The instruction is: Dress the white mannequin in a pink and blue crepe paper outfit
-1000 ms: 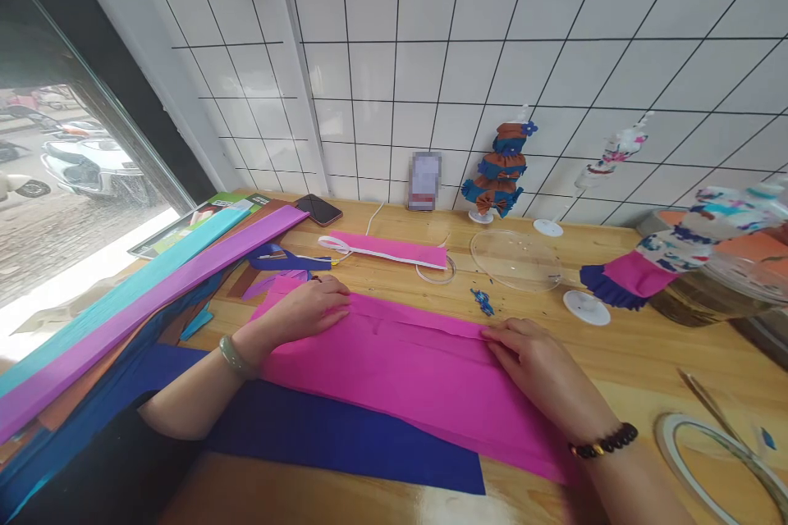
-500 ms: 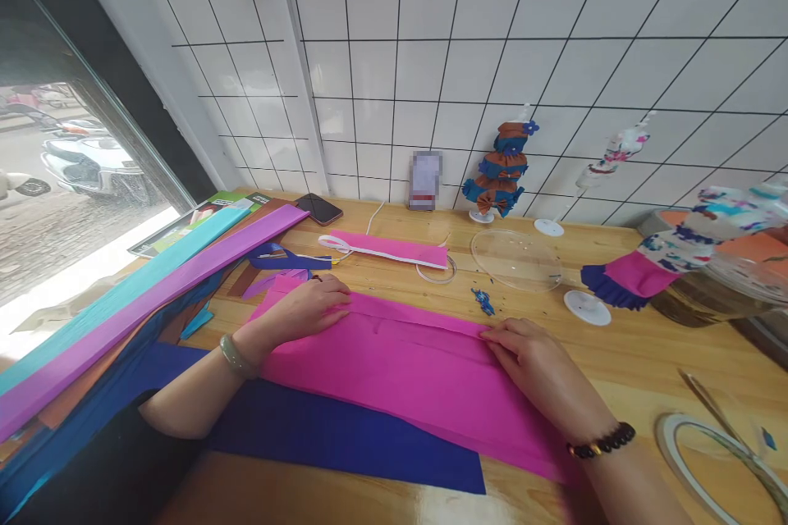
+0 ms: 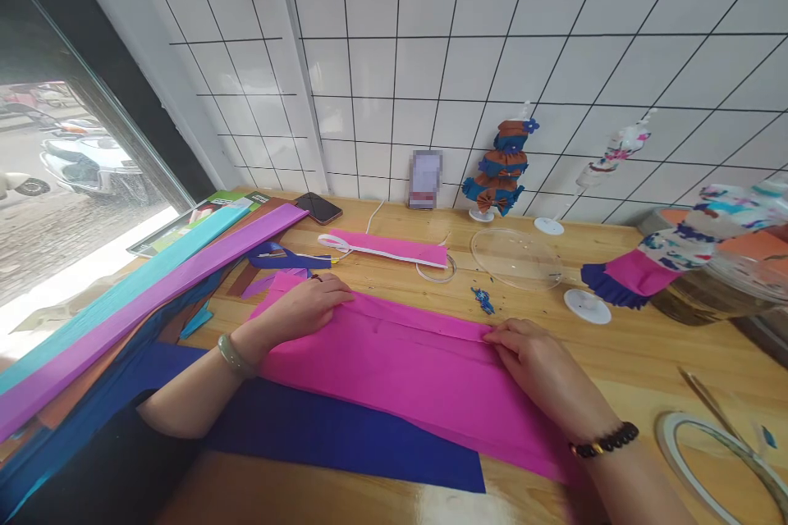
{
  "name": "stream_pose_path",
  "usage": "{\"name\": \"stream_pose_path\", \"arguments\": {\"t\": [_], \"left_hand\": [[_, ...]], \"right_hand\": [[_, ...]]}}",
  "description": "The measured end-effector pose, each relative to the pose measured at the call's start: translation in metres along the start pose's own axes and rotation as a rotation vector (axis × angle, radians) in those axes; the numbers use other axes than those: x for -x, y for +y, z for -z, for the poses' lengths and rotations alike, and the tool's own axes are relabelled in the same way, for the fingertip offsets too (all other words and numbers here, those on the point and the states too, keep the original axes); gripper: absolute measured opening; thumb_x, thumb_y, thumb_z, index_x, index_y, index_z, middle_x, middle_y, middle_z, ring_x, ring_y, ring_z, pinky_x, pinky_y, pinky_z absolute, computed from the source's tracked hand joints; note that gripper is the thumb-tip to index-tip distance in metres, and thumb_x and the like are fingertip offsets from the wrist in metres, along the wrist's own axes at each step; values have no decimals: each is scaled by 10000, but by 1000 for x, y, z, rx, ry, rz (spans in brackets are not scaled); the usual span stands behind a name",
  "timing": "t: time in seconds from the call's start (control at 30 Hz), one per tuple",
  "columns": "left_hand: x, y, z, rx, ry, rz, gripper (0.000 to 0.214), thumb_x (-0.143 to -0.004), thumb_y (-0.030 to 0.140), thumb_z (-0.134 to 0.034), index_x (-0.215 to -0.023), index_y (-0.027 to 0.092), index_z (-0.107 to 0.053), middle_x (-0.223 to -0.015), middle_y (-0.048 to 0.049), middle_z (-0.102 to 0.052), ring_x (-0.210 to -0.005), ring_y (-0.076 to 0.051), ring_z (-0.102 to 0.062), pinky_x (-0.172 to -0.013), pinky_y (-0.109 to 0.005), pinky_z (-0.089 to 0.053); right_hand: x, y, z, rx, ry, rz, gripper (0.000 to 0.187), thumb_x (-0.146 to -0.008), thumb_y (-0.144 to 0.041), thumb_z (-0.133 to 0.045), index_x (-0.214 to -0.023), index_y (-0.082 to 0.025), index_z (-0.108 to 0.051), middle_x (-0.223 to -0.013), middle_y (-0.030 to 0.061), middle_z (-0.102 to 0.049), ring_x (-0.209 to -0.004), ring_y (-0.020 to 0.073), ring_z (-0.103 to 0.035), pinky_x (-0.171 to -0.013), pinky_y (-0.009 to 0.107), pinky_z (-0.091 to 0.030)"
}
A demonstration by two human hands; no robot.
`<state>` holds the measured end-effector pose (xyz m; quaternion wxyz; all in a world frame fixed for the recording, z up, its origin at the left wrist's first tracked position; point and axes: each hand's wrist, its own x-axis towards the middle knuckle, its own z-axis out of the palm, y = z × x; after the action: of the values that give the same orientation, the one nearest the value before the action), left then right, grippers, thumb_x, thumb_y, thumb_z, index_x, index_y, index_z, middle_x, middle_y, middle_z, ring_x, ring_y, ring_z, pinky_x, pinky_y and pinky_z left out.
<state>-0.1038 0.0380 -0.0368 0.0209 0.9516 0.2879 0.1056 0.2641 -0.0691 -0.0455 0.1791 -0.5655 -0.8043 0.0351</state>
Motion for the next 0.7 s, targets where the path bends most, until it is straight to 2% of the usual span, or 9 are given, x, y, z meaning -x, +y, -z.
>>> {"name": "stream_pose_path", "arguments": {"t": [0.07, 0.17, 0.27, 0.37, 0.57, 0.63, 0.7], "left_hand": [[-1, 3, 2, 1, 21, -5, 382, -763, 27, -439, -1079, 184, -584, -1031, -63, -610, -1024, -188, -519, -895, -332, -418], [-2, 9, 7, 10, 30, -10, 292, -823, 153, -477, -1099, 185, -569, -1024, -69, -605, -1023, -197, -515, -909, -346, -410], [-3, 12, 10, 24, 25, -17, 321, -838, 245, -508, -1153, 188, -534, -1055, -77, -598, -1038, -205, -513, -914, -352, -413], [-2, 11, 8, 17, 15, -7, 386, -832, 205, -496, -1218, 198, -487, -1078, -77, -595, -1053, -204, -517, -920, -350, -418], [-1, 3, -6, -14, 9, 32, 536, -753, 15, -404, -1253, 198, -465, -1051, -76, -598, -1009, -187, -546, -891, -332, -438], [-1, 3, -6, -11, 13, 29, 548, -749, 10, -402, -1262, 195, -457, -1058, -78, -596, -1010, -185, -547, -891, -330, -440], [-1, 6, -2, 6, 26, 23, 476, -800, 78, -427, -1261, 194, -456, -1074, -83, -593, -1025, -190, -544, -898, -333, -439]], "right_hand": [[0, -1, 1, -1, 1, -1, 274, -868, -265, -436, -884, -227, -708, -923, 60, -702, -848, 204, -655, -777, 370, -541], [0, -2, 2, 6, 6, -4, 269, -866, -271, -439, -889, -229, -704, -932, 63, -701, -852, 210, -653, -778, 382, -540], [0, -2, 2, -5, 11, -1, 252, -861, -279, -455, -892, -235, -701, -939, 59, -702, -852, 211, -652, -779, 383, -539], [0, -1, 2, -12, 3, -4, 240, -861, -296, -467, -892, -236, -697, -939, 56, -701, -859, 208, -649, -781, 374, -536], [1, -2, 4, -27, -11, -25, 239, -871, -319, -458, -865, -231, -680, -954, 62, -694, -867, 209, -640, -782, 379, -526], [1, -3, 4, -32, -14, -25, 234, -870, -319, -459, -855, -235, -676, -959, 59, -693, -867, 210, -641, -777, 379, -526], [1, -4, 5, -35, -9, -24, 226, -867, -323, -464, -849, -242, -674, -959, 52, -691, -866, 206, -641, -770, 370, -526]]}}
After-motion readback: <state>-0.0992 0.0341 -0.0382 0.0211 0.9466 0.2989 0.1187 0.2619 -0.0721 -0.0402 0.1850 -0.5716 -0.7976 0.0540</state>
